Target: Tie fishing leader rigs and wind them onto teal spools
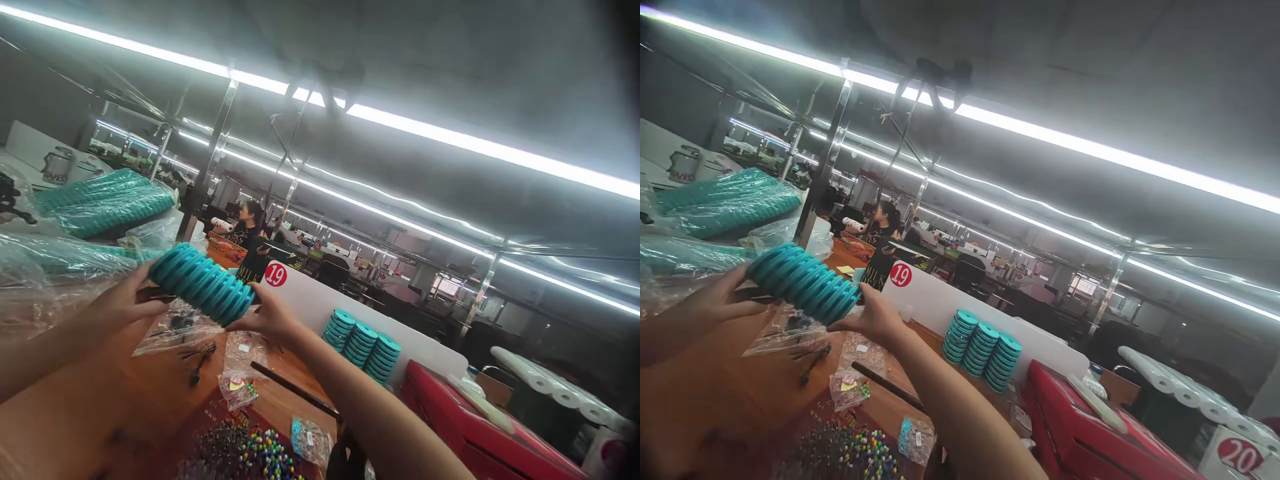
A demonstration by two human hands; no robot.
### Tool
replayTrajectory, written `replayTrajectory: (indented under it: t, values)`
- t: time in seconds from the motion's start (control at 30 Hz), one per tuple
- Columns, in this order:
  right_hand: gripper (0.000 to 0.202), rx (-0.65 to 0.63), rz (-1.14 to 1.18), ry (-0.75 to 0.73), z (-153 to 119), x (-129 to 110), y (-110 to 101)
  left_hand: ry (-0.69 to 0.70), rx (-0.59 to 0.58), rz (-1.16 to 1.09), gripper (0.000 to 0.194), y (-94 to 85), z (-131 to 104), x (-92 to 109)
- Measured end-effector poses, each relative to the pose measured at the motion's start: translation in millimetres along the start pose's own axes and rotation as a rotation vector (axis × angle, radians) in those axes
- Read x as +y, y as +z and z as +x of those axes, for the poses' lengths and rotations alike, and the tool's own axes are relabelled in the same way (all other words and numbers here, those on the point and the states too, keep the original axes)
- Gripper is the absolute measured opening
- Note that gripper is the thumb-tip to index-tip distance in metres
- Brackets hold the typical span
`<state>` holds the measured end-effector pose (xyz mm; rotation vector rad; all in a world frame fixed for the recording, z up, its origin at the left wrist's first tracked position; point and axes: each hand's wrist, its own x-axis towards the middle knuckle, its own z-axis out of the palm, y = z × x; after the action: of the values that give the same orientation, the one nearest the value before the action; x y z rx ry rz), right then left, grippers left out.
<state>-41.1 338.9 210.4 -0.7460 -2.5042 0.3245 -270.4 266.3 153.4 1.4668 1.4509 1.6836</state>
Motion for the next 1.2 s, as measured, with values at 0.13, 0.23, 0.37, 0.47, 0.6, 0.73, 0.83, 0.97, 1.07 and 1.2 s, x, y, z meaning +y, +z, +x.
replayTrajectory:
  t: [0.13, 0.23, 0.37, 0.47, 0.6, 0.73, 0.83, 0.97, 1.07, 1.2]
  values:
    - [0.064, 0.044, -0.010, 0.093, -36, 69, -43, 0.302, -0.240, 0.150, 0.065, 84.9, 35, 42]
    - [0.068, 0.046, -0.041, 0.210, -87, 126, -58, 0.429, -0.344, 0.261, 0.071, 163.6, 54, 38]
    - [0.073, -0.001, -0.077, 0.390, -144, 183, -45, 0.471, -0.484, 0.401, 0.070, 235.3, 61, 8]
    - [0.072, -0.060, -0.074, 0.461, -163, 209, -19, 0.458, -0.562, 0.533, 0.070, 261.1, 61, -14]
    - [0.064, -0.016, -0.210, 0.521, -162, 229, 15, 0.441, -0.609, 0.739, 0.076, 283.9, 58, -22]
    - [0.057, 0.075, -0.309, 0.632, -150, 243, 29, 0.435, -0.599, 0.925, 0.075, 314.6, 61, -12]
    - [0.044, 0.095, -0.318, 0.669, -151, 249, 29, 0.399, -0.566, 1.025, 0.071, 340.4, 69, -8]
    - [0.014, 0.049, -0.289, 0.528, -158, 246, 29, 0.368, -0.523, 1.081, 0.068, 367.3, 80, -10]
    - [0.026, 0.026, -0.274, 0.433, -155, 246, 30, 0.361, -0.500, 1.092, 0.059, 379.1, 88, -13]
    - [0.038, 0.020, -0.278, 0.417, -145, 256, 31, 0.368, -0.494, 1.096, 0.048, 387.1, 99, -15]
